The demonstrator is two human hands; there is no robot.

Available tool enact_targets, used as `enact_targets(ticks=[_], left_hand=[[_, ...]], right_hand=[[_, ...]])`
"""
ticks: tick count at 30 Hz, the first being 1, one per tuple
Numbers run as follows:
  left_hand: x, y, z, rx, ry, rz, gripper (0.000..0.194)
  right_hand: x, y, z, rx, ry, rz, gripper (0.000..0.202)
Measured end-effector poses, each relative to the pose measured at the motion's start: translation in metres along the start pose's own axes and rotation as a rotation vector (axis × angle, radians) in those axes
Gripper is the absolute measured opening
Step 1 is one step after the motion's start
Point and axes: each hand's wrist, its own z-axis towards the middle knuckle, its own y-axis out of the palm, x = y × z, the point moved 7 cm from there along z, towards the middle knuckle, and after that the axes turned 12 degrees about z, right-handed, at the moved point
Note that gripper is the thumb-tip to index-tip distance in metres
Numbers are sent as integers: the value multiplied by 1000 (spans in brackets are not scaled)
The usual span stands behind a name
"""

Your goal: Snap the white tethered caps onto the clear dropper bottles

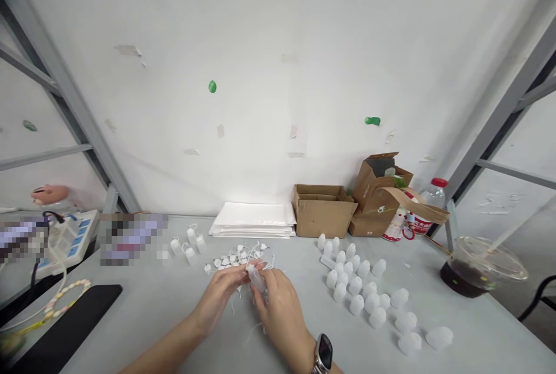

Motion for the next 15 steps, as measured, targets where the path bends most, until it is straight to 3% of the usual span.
enact_targets(ticks=[4,15], left_hand=[[-2,1,1,7,-28,-36,32],[6,7,-5,38,-5,-81,19]], right_hand=[[-2,2,0,4,-43,-65,9],[-7,3,-2,9,-126,-183,11]])
